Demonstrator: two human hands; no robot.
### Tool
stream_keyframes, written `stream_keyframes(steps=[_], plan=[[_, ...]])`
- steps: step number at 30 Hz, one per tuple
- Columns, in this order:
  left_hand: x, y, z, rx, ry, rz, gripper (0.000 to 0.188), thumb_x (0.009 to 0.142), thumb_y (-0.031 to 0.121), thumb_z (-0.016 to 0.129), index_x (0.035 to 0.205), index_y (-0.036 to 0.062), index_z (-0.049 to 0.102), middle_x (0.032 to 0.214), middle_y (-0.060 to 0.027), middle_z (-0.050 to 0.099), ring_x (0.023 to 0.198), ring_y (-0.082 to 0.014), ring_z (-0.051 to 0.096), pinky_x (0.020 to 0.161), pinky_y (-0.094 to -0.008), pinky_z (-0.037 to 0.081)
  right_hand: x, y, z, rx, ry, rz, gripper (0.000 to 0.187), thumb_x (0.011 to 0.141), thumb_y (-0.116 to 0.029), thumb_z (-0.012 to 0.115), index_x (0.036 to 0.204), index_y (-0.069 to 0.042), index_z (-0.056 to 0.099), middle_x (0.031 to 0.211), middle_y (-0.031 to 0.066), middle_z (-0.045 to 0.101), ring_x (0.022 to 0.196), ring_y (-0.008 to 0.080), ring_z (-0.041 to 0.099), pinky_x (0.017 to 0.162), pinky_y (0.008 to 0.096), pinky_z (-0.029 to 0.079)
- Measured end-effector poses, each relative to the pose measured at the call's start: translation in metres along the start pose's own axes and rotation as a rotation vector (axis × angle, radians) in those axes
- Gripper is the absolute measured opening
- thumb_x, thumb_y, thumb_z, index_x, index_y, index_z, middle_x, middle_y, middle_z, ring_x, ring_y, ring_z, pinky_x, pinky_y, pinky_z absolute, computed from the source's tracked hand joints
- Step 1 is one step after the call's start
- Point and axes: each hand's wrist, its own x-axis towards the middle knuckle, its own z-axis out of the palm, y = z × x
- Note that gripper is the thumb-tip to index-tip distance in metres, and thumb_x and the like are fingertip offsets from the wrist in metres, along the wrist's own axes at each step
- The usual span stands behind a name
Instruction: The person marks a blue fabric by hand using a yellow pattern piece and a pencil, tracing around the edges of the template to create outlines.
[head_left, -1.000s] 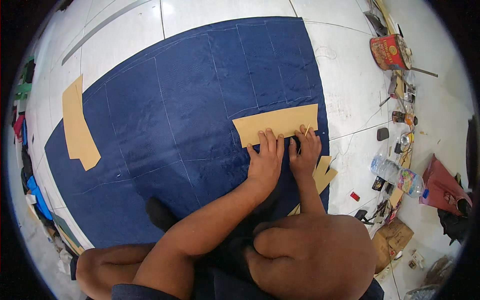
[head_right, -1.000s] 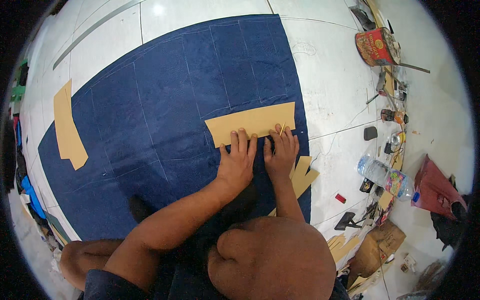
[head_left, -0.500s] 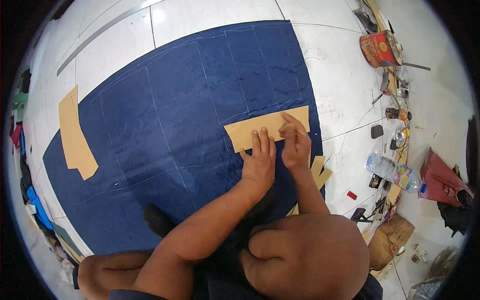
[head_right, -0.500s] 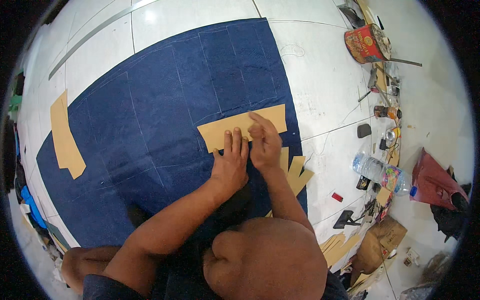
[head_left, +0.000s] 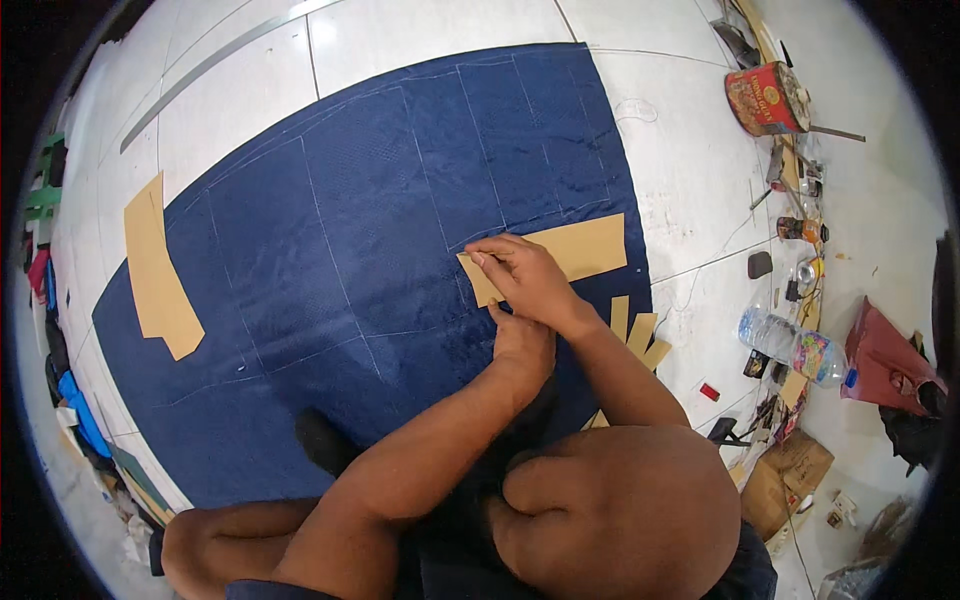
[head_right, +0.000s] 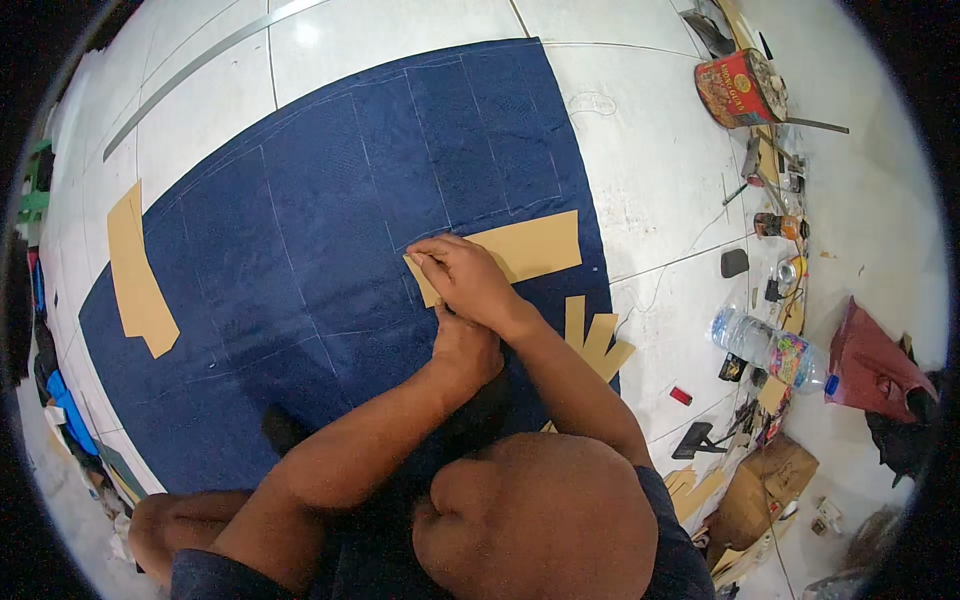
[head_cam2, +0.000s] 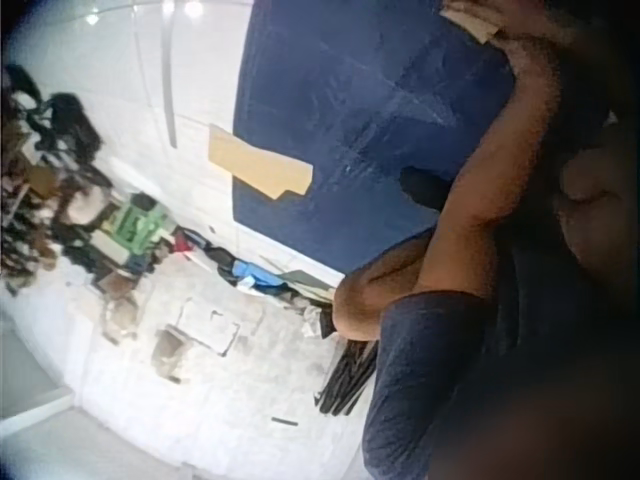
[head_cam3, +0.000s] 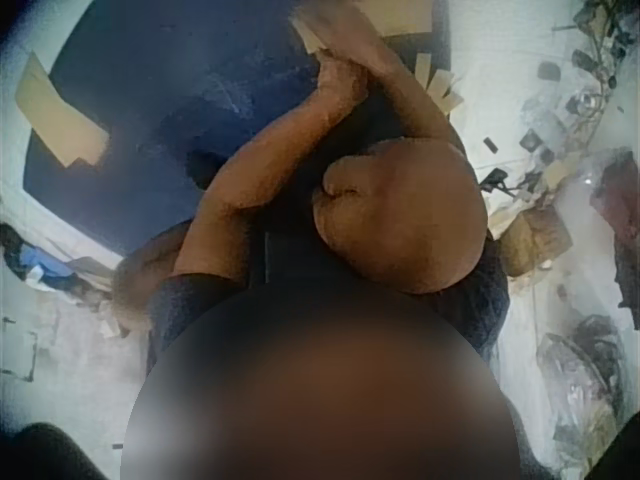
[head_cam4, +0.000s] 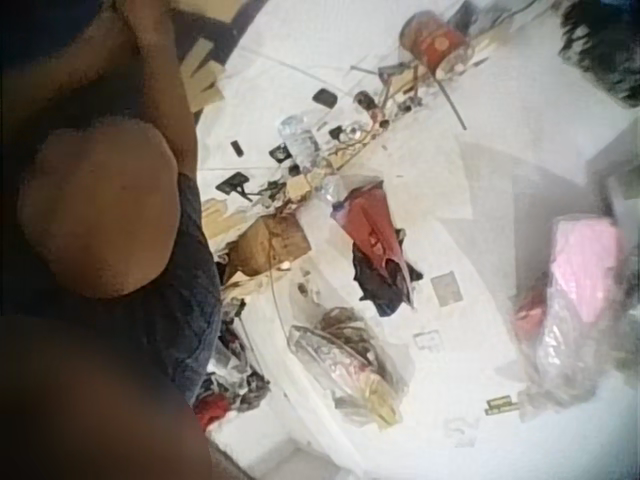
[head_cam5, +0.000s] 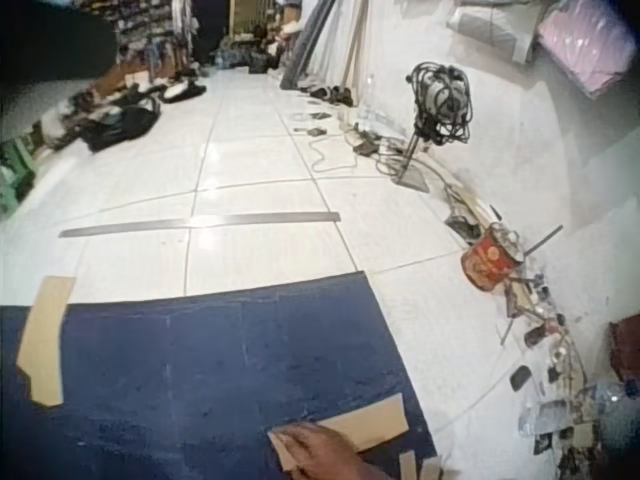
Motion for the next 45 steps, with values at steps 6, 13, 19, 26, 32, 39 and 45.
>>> stream_keyframes(steps=[6, 13, 19, 26, 32, 39, 45], plan=[[0.001, 0.002, 0.003, -0.011, -0.009, -0.005, 0.063, 0.097, 0.038, 0.055, 0.151, 0.0083, 0.043, 0.155, -0.0169, 0.042, 0.143, -0.0374, 0.041, 0.113, -0.0627, 0.033, 0.001, -0.002, 0.0, -0.073, 0.0, -0.029, 0.028, 0.101, -0.022, 0.056, 0.113, -0.002, 0.071, 0.112, 0.0161, 0.071, 0.105, 0.0325, 0.067, 0.093, 0.0411, 0.053], [0.002, 0.004, 0.006, -0.004, 0.004, 0.005, 0.069, 0.095, 0.041, 0.058, 0.152, 0.008, 0.041, 0.157, -0.0161, 0.04, 0.146, -0.0379, 0.036, 0.112, -0.0656, 0.033, 0.0, 0.003, -0.002, -0.167, -0.014, -0.073, 0.028, 0.101, -0.022, 0.054, 0.112, -0.002, 0.071, 0.113, 0.0146, 0.07, 0.106, 0.0324, 0.067, 0.093, 0.0414, 0.052], [0.0, 0.008, -0.003, 0.096, 0.098, -0.069, 0.087, 0.087, 0.048, 0.067, 0.154, 0.0034, 0.035, 0.162, -0.021, 0.027, 0.151, -0.0407, 0.021, 0.11, -0.0653, 0.037, -0.012, 0.012, -0.029, -0.249, 0.149, -0.097, 0.025, 0.099, -0.016, 0.057, 0.11, 0.001, 0.071, 0.107, 0.0165, 0.071, 0.099, 0.0325, 0.069, 0.089, 0.0388, 0.054], [0.002, 0.002, 0.0, 0.034, 0.05, 0.005, 0.098, 0.083, 0.051, 0.072, 0.156, 0.0006, 0.03, 0.162, -0.0269, 0.019, 0.151, -0.0443, 0.018, 0.106, -0.0633, 0.044, -0.01, 0.004, -0.018, -0.246, 0.117, -0.051, 0.024, 0.099, -0.014, 0.058, 0.11, 0.003, 0.071, 0.107, 0.0178, 0.072, 0.1, 0.0318, 0.069, 0.088, 0.0375, 0.054], [0.0, 0.005, -0.002, 0.081, 0.202, -0.072, 0.11, 0.076, 0.057, 0.077, 0.155, -0.0011, 0.028, 0.162, -0.0291, 0.017, 0.15, -0.0461, 0.02, 0.101, -0.0633, 0.048, -0.029, 0.03, -0.06, -0.298, 0.345, 0.057, 0.026, 0.1, -0.017, 0.055, 0.107, 0.003, 0.07, 0.109, 0.0183, 0.071, 0.099, 0.034, 0.069, 0.088, 0.0406, 0.055], [-0.005, 0.006, -0.023, 0.017, 0.093, -0.039, 0.104, 0.08, 0.048, 0.075, 0.157, 0.0006, 0.025, 0.164, -0.0262, 0.014, 0.151, -0.0454, 0.017, 0.103, -0.0629, 0.046, -0.029, 0.04, -0.056, -0.292, 0.395, -0.054, 0.027, 0.102, -0.017, 0.057, 0.106, 0.005, 0.07, 0.103, 0.0174, 0.073, 0.09, 0.0277, 0.072, 0.08, 0.0335, 0.055], [-0.005, 0.005, -0.025, 0.015, 0.081, -0.049, 0.102, 0.079, 0.045, 0.076, 0.156, 0.0005, 0.026, 0.164, -0.0271, 0.014, 0.151, -0.0459, 0.017, 0.103, -0.0623, 0.047, -0.039, 0.059, -0.087, -0.297, 0.506, 0.082, 0.027, 0.103, -0.02, 0.056, 0.107, 0.004, 0.07, 0.097, 0.0141, 0.073, 0.087, 0.0235, 0.071, 0.077, 0.03, 0.054]])
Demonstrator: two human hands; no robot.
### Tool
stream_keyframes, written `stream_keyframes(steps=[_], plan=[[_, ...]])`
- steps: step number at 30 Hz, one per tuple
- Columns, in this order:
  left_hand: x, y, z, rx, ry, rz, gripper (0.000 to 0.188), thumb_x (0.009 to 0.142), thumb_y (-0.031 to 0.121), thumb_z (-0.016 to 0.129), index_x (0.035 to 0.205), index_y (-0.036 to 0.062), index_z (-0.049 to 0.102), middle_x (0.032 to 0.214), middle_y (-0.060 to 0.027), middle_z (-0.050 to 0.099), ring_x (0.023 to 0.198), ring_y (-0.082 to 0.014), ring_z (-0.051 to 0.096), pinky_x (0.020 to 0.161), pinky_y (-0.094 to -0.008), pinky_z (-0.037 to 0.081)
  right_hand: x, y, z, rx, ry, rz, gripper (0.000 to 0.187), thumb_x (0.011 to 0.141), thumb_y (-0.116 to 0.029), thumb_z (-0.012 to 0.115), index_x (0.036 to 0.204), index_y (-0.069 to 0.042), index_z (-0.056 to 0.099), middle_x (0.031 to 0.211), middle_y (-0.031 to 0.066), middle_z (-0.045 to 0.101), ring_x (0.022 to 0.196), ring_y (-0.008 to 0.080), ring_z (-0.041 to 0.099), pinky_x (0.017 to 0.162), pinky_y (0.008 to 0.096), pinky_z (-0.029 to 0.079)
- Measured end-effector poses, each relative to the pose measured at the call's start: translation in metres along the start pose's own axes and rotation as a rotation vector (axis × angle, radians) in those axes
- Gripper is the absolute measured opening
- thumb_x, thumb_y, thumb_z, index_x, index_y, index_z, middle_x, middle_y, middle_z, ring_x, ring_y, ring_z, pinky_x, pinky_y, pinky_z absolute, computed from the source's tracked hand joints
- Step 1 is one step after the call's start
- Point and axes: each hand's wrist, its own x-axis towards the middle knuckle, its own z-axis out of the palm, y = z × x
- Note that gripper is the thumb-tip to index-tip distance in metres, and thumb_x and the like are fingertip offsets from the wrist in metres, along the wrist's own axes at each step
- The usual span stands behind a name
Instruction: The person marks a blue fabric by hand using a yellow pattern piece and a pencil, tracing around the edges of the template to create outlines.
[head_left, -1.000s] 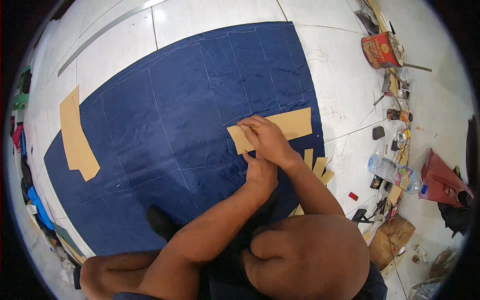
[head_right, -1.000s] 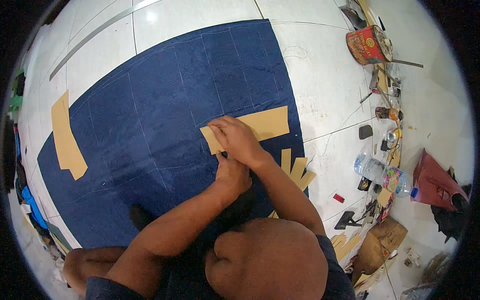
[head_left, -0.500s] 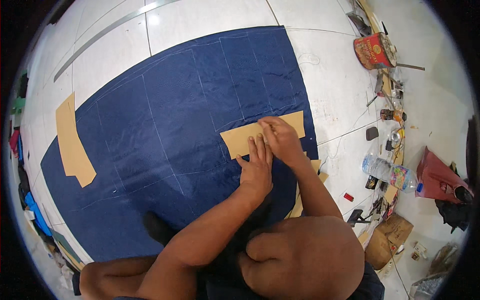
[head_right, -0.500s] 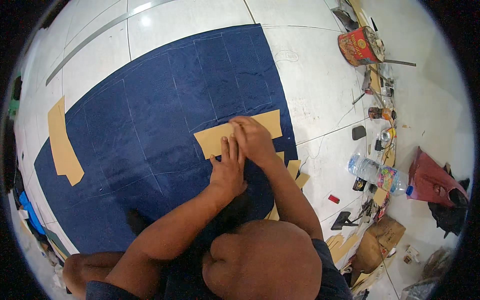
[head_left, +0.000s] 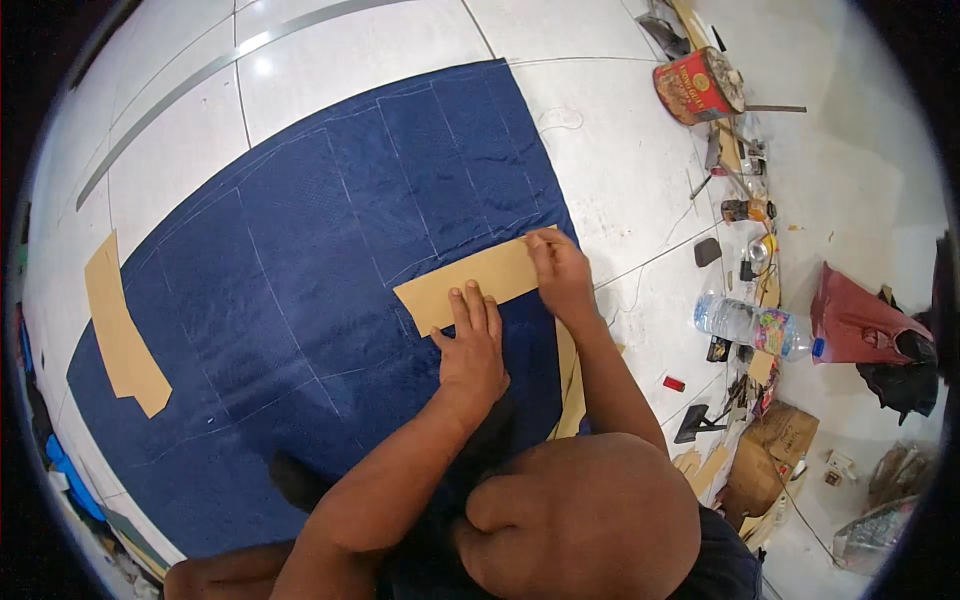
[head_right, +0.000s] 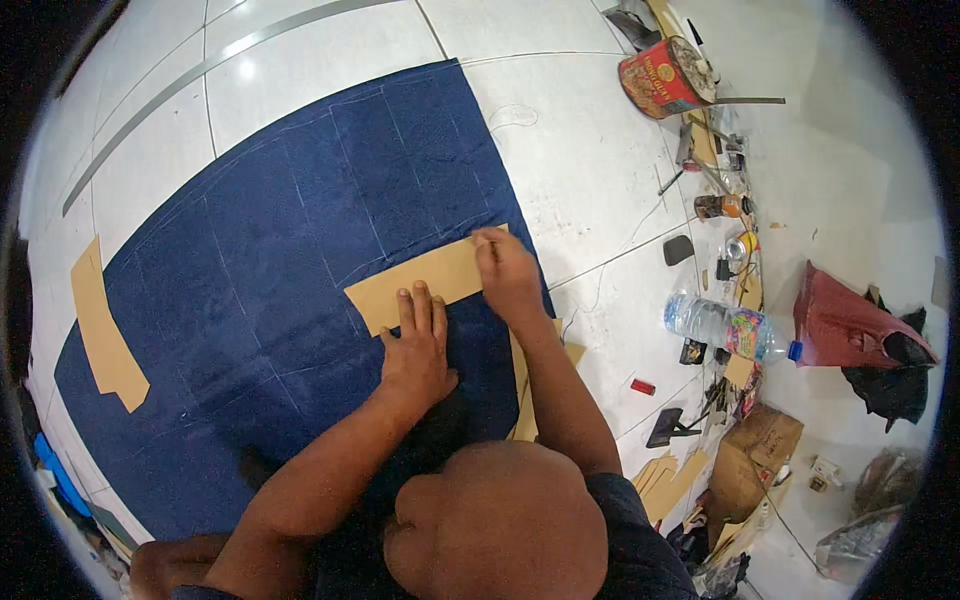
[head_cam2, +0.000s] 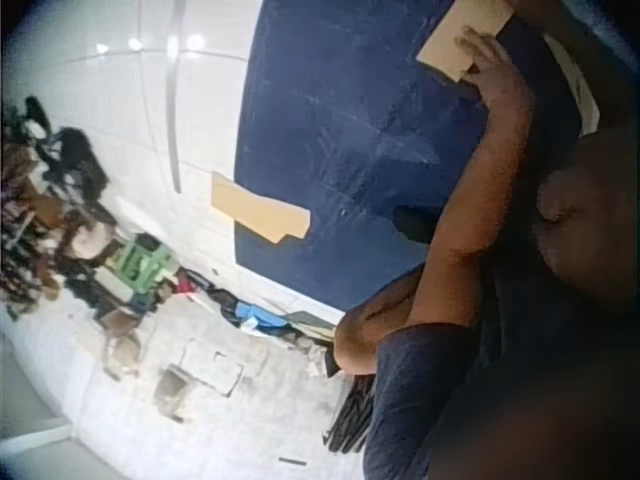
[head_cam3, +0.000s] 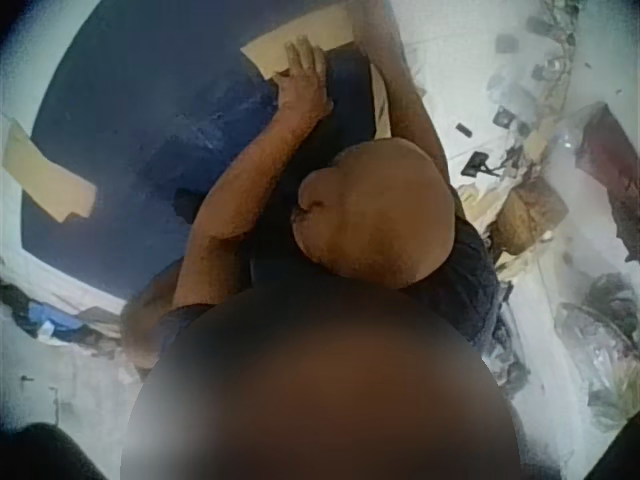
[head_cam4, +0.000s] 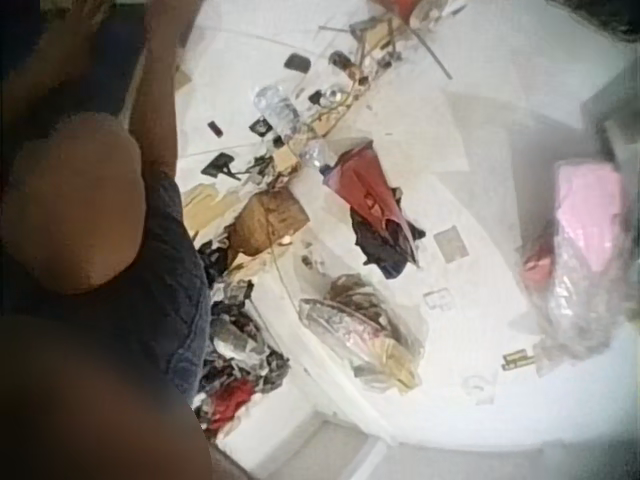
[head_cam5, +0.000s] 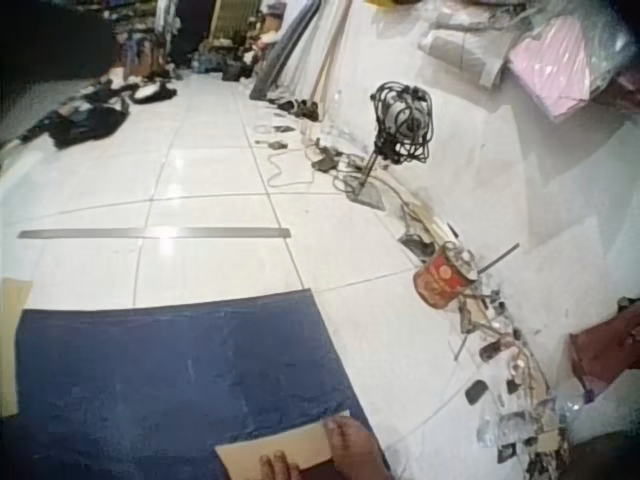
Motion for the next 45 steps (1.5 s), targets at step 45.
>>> stream_keyframes(steps=[45], plan=[[0.015, 0.006, 0.043, -0.125, -0.037, -0.047, 0.063, 0.101, 0.038, 0.048, 0.155, 0.0089, 0.036, 0.16, -0.0169, 0.034, 0.149, -0.039, 0.028, 0.114, -0.0648, 0.028, -0.013, -0.091, 0.07, 0.145, -0.451, -0.402, 0.019, 0.096, -0.01, 0.06, 0.111, -0.002, 0.068, 0.109, 0.0157, 0.071, 0.098, 0.0331, 0.07, 0.087, 0.0401, 0.056]])
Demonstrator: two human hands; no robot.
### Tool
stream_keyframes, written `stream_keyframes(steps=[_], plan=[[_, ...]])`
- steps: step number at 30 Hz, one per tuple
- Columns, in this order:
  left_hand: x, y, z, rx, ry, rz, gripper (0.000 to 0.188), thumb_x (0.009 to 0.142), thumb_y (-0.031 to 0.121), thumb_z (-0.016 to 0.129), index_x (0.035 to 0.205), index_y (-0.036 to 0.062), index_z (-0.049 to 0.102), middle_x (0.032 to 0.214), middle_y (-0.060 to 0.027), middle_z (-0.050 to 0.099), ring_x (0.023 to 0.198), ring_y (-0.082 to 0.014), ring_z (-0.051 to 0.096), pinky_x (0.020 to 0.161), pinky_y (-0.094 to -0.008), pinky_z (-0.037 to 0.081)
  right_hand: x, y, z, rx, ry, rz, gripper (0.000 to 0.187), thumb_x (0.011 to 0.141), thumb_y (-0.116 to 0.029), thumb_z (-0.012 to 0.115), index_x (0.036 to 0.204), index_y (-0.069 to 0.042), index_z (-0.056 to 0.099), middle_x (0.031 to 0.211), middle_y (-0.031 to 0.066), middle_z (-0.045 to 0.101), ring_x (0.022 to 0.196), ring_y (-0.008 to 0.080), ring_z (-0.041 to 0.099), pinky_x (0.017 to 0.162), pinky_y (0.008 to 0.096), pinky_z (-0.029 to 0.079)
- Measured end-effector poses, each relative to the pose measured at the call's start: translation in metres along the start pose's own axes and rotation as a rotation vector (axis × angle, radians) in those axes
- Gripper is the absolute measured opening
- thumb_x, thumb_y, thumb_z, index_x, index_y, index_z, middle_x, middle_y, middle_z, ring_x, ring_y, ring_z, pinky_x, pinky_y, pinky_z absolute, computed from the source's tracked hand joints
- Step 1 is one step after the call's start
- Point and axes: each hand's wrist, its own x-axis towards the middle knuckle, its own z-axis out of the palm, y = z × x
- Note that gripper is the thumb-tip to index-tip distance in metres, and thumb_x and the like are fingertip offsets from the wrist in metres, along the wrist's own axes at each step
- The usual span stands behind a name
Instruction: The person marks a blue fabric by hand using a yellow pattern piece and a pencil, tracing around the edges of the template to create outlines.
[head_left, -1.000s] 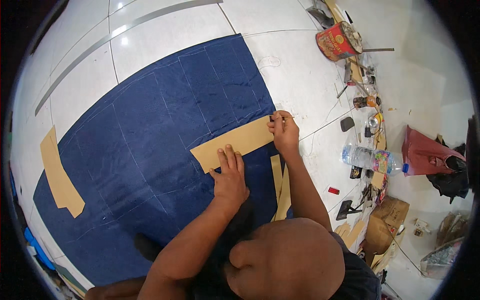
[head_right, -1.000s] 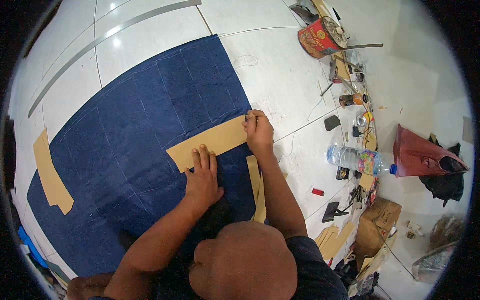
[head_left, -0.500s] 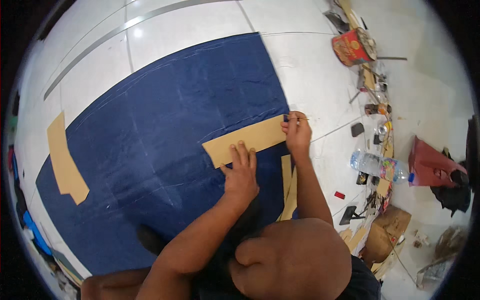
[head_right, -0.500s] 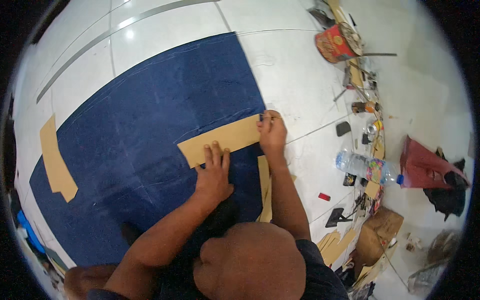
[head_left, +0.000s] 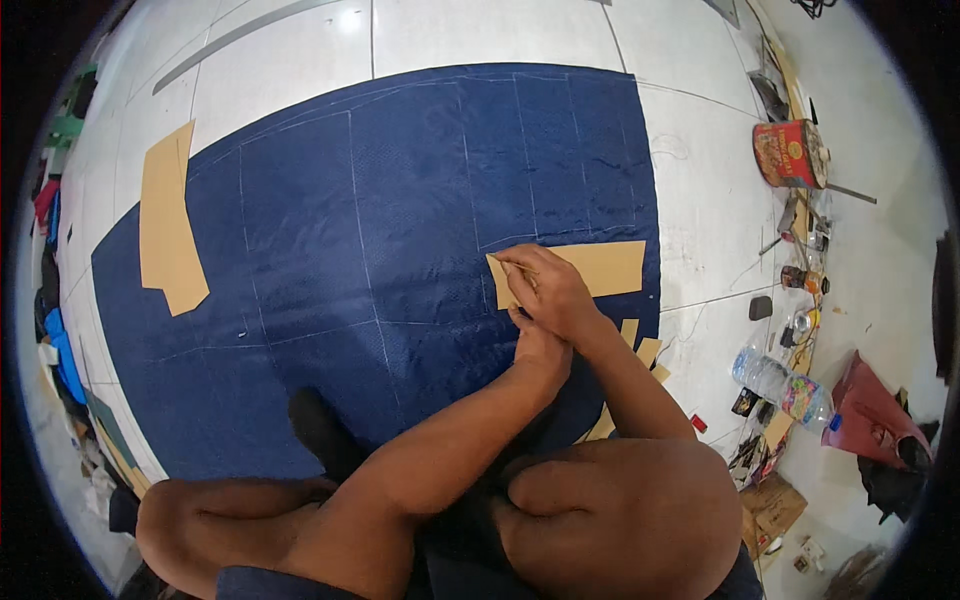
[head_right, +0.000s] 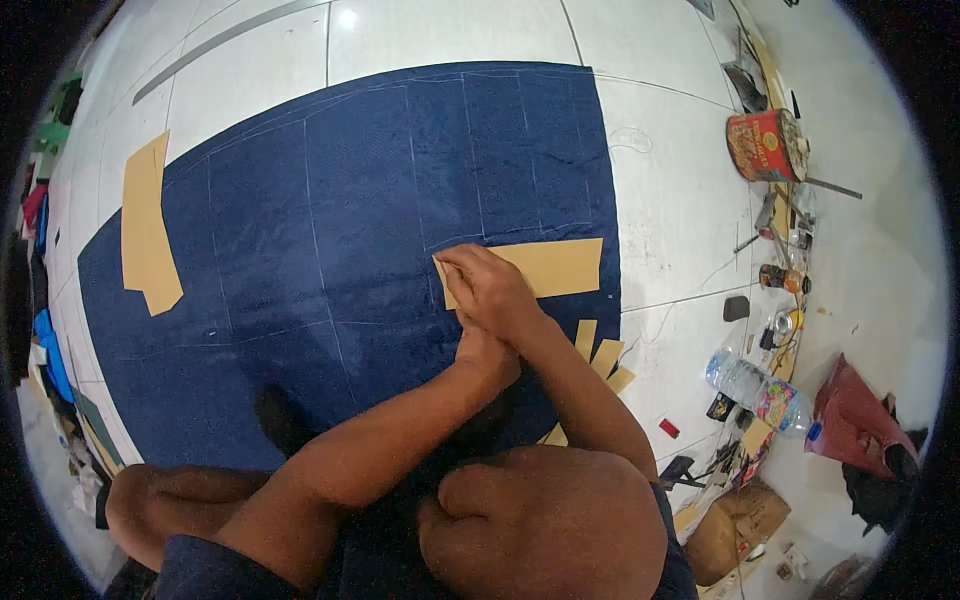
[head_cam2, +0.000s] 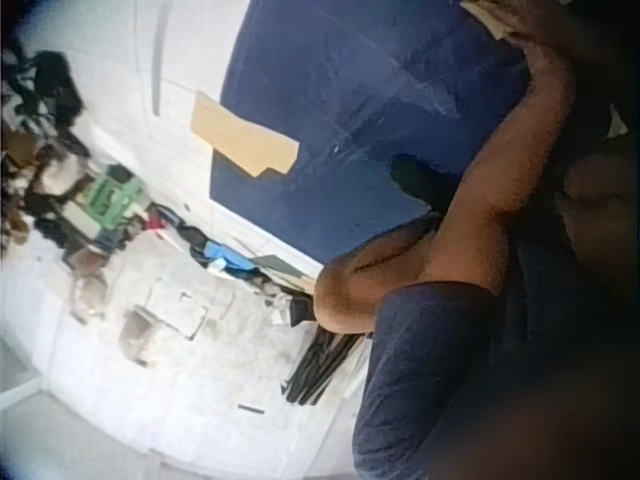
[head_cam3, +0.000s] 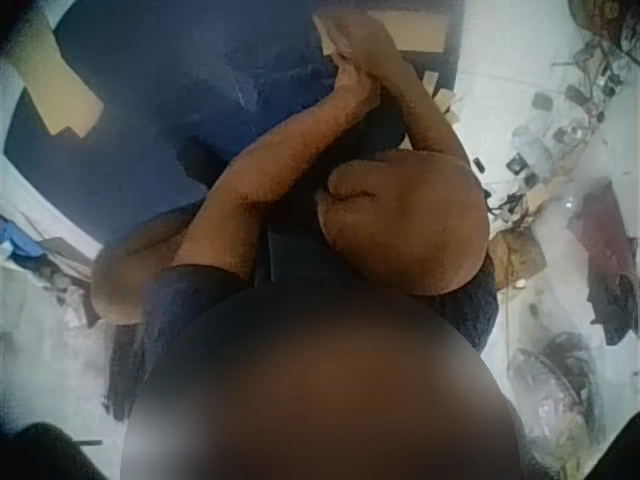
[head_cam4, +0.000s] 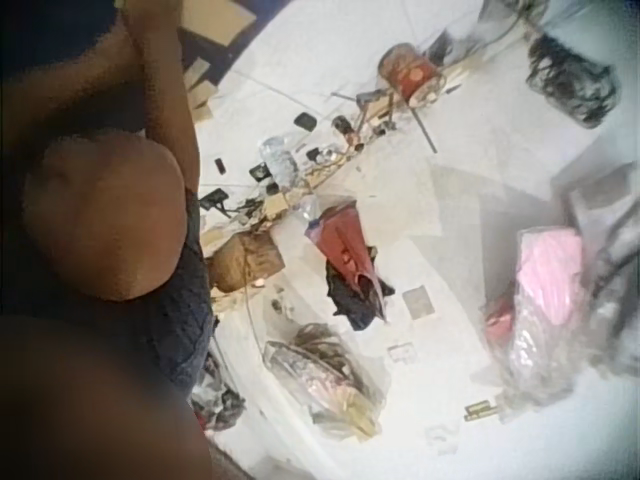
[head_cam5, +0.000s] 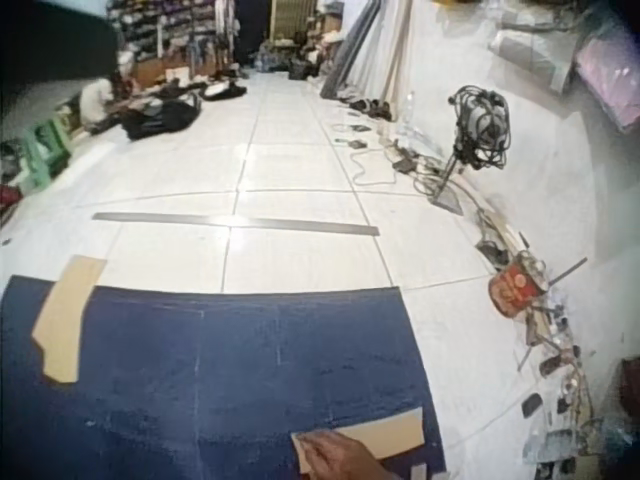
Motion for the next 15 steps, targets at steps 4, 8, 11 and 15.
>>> stream_keyframes(steps=[4, 8, 11, 15], plan=[[-0.0045, 0.0012, -0.0098, 0.03, -0.037, 0.067, 0.061, 0.102, 0.038, 0.046, 0.154, 0.0084, 0.038, 0.16, -0.0176, 0.034, 0.148, -0.041, 0.031, 0.114, -0.0651, 0.029, -0.0004, 0.0079, -0.0017, -0.064, -0.052, -0.017, 0.02, 0.096, -0.01, 0.06, 0.113, -0.001, 0.067, 0.11, 0.016, 0.071, 0.099, 0.0328, 0.07, 0.087, 0.0404, 0.057], [-0.0031, -0.0012, -0.0091, 0.056, -0.097, 0.072, 0.062, 0.102, 0.039, 0.046, 0.154, 0.0077, 0.038, 0.161, -0.0183, 0.033, 0.148, -0.042, 0.03, 0.114, -0.0652, 0.03, 0.0028, 0.0086, 0.002, -0.074, -0.065, -0.057, 0.021, 0.096, -0.01, 0.06, 0.114, -0.001, 0.067, 0.11, 0.0161, 0.071, 0.098, 0.0325, 0.07, 0.086, 0.0403, 0.057], [-0.0009, 0.0014, -0.0079, 0.079, -0.107, 0.074, 0.062, 0.102, 0.039, 0.045, 0.155, 0.0072, 0.037, 0.161, -0.0188, 0.033, 0.148, -0.0425, 0.029, 0.114, -0.0651, 0.031, 0.0022, 0.0102, 0.0017, -0.123, -0.066, -0.064, 0.02, 0.096, -0.011, 0.061, 0.113, -0.002, 0.067, 0.11, 0.0154, 0.071, 0.097, 0.032, 0.071, 0.084, 0.0396, 0.058], [0.0003, 0.0016, -0.0091, 0.044, -0.068, 0.084, 0.063, 0.102, 0.039, 0.045, 0.155, 0.0068, 0.036, 0.161, -0.0194, 0.032, 0.149, -0.0429, 0.028, 0.114, -0.065, 0.031, 0.0028, 0.0121, -0.0016, -0.142, -0.066, -0.092, 0.021, 0.096, -0.011, 0.061, 0.114, -0.002, 0.067, 0.11, 0.0142, 0.071, 0.097, 0.0311, 0.071, 0.084, 0.0387, 0.059]])
